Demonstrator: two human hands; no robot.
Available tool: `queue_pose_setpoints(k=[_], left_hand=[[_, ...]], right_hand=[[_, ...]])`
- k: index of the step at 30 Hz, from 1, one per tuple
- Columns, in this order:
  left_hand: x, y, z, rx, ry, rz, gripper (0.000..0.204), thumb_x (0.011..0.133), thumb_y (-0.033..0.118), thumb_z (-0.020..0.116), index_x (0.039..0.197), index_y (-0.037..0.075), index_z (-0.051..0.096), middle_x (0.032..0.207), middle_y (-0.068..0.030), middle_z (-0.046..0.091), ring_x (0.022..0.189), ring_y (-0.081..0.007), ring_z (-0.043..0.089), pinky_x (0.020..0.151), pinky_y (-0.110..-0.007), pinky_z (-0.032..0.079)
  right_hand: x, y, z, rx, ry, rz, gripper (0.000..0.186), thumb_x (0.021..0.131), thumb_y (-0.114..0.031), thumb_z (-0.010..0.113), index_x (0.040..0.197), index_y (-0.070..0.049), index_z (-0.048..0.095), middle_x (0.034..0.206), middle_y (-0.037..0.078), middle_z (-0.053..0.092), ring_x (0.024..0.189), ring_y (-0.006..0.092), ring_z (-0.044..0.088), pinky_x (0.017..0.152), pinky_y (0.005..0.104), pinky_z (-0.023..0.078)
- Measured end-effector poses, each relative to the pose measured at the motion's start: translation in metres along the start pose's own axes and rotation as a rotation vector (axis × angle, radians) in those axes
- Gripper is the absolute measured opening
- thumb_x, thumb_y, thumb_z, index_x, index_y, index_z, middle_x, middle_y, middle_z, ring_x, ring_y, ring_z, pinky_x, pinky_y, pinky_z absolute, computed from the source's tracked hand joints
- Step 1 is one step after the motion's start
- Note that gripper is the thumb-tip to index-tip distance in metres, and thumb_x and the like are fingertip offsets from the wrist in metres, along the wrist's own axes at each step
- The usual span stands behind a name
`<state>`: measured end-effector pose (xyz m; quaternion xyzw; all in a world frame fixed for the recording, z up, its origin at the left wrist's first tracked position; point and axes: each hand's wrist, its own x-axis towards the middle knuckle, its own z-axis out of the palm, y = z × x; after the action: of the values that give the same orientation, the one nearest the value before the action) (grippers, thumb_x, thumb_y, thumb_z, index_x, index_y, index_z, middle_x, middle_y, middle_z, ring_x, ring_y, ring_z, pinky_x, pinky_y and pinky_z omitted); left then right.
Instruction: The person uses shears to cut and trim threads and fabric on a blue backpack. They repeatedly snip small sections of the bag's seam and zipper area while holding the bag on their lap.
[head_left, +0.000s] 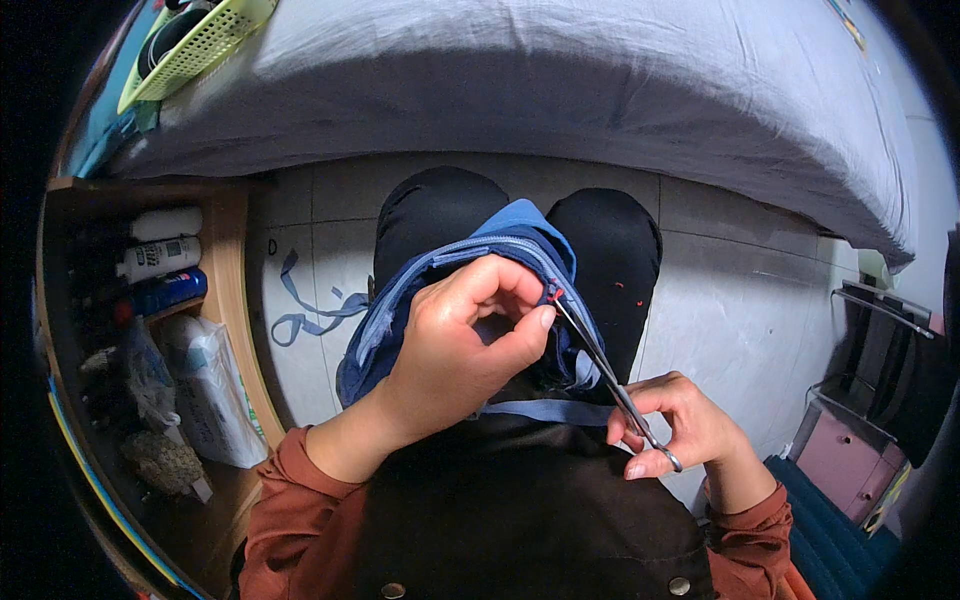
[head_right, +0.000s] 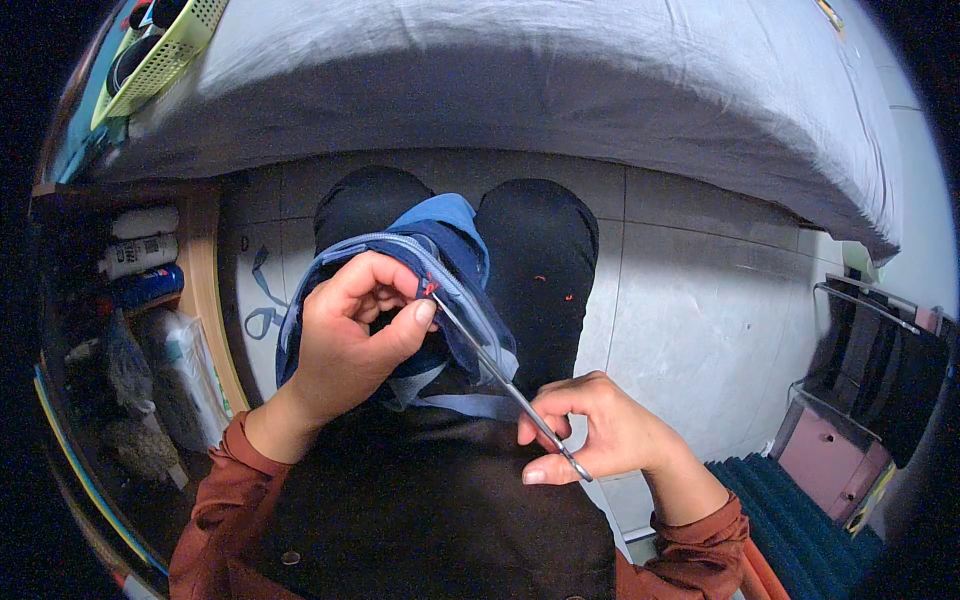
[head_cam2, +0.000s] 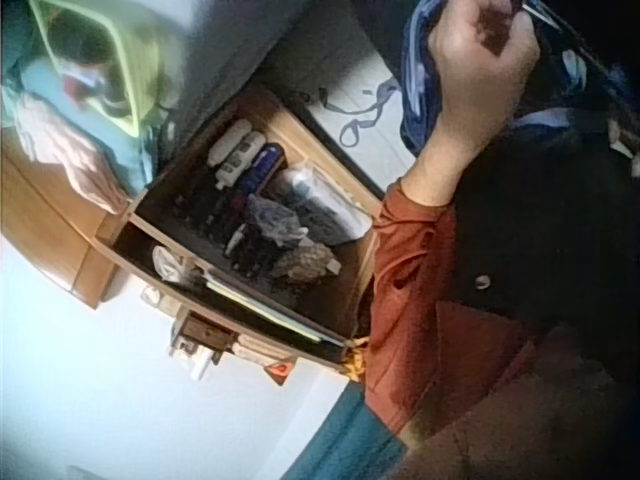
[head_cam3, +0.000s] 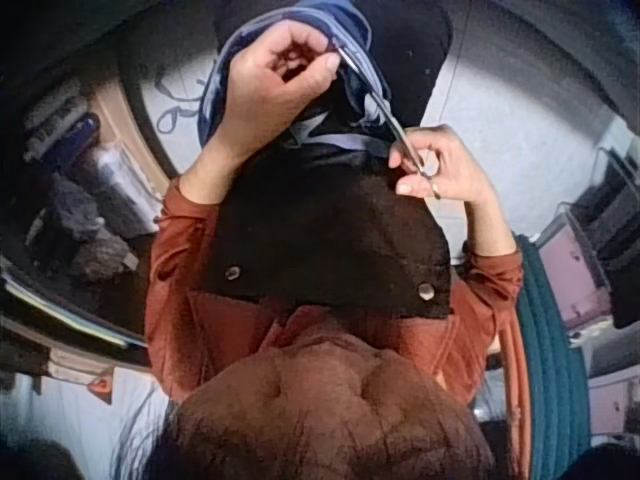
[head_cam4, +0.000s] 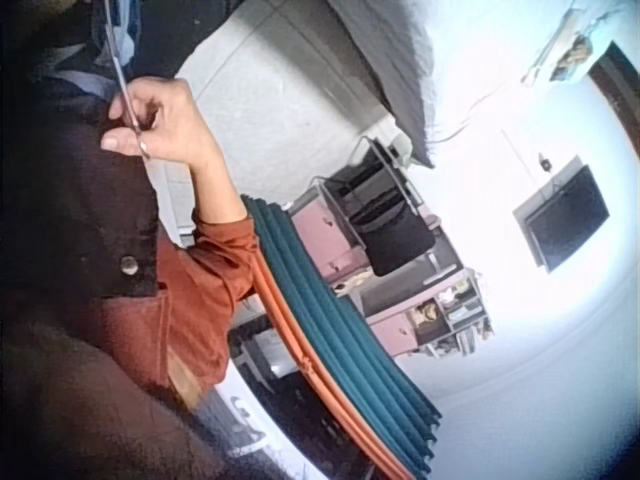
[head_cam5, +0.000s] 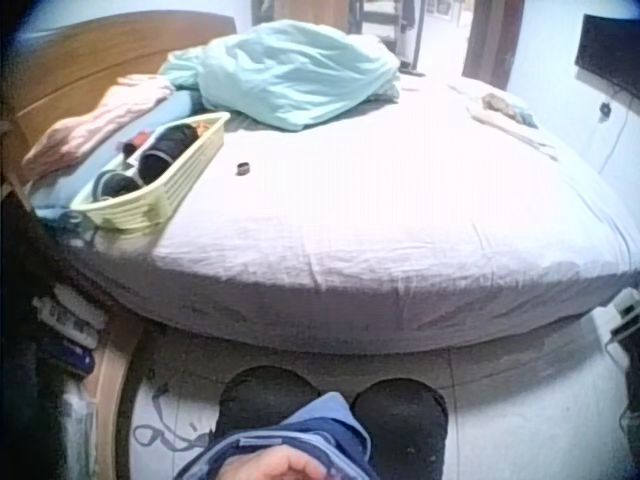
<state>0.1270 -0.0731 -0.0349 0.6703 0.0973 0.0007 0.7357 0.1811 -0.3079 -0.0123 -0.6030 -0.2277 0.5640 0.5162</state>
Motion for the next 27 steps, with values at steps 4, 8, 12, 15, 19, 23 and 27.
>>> queue_pose_setpoints(k=[4,8,12,15,19,23,27], left_hand=[[0.0,0.001,0.002,0.071,0.011,0.057,0.01,0.076,0.0,0.062,0.08,-0.001,0.053,0.074,-0.0055,0.058,0.065,-0.0105,0.058,0.06,-0.022,0.048],[-0.001,0.006,0.001,0.069,0.002,0.045,0.011,0.075,0.0,0.062,0.081,-0.001,0.053,0.075,-0.0056,0.058,0.066,-0.0107,0.059,0.06,-0.022,0.048],[-0.003,0.006,0.001,0.145,-0.028,0.068,0.011,0.075,0.0,0.062,0.081,-0.001,0.053,0.075,-0.0058,0.058,0.068,-0.011,0.059,0.06,-0.022,0.048],[-0.003,0.005,0.001,0.087,-0.007,0.066,0.01,0.075,0.0,0.061,0.081,-0.001,0.053,0.076,-0.0059,0.058,0.067,-0.0113,0.059,0.061,-0.022,0.048],[-0.003,0.001,0.001,0.032,-0.002,0.063,0.01,0.076,0.0,0.061,0.082,-0.001,0.053,0.077,-0.0063,0.059,0.066,-0.0112,0.059,0.061,-0.022,0.048],[-0.003,0.001,0.002,0.048,0.007,0.048,0.009,0.076,0.0,0.061,0.082,-0.001,0.053,0.076,-0.0061,0.058,0.067,-0.0111,0.059,0.06,-0.022,0.048],[-0.005,0.004,0.002,0.101,0.008,0.063,0.01,0.075,0.0,0.061,0.081,-0.001,0.054,0.074,-0.0057,0.058,0.066,-0.0112,0.058,0.059,-0.022,0.047]], right_hand=[[0.003,0.005,-0.001,0.0,0.003,-0.051,0.027,0.062,-0.023,0.078,0.075,-0.004,0.063,0.06,0.002,0.052,0.055,0.0117,0.046,0.051,0.0245,0.037],[0.008,0.005,0.0,-0.106,0.057,-0.119,0.027,0.06,-0.022,0.078,0.073,-0.004,0.062,0.058,0.001,0.051,0.054,0.0121,0.046,0.051,0.0248,0.037],[0.01,0.003,-0.003,-0.207,0.174,-0.193,0.028,0.058,-0.023,0.079,0.07,-0.004,0.062,0.055,0.001,0.052,0.053,0.0124,0.047,0.049,0.0253,0.037],[0.006,-0.006,-0.007,-0.299,0.145,-0.178,0.029,0.057,-0.024,0.079,0.07,-0.004,0.063,0.055,0.001,0.052,0.052,0.0132,0.048,0.048,0.026,0.037],[0.001,-0.006,-0.001,-0.342,0.102,-0.111,0.029,0.059,-0.026,0.078,0.068,-0.004,0.063,0.053,0.001,0.051,0.052,0.0132,0.047,0.047,0.0255,0.037],[-0.001,0.002,-0.001,-0.313,0.131,-0.078,0.029,0.06,-0.028,0.078,0.069,-0.004,0.063,0.053,0.001,0.05,0.051,0.0126,0.047,0.047,0.0251,0.037],[0.0,0.003,0.0,-0.217,0.099,-0.053,0.029,0.06,-0.028,0.078,0.07,-0.005,0.063,0.054,0.001,0.05,0.051,0.012,0.047,0.047,0.0247,0.037]])
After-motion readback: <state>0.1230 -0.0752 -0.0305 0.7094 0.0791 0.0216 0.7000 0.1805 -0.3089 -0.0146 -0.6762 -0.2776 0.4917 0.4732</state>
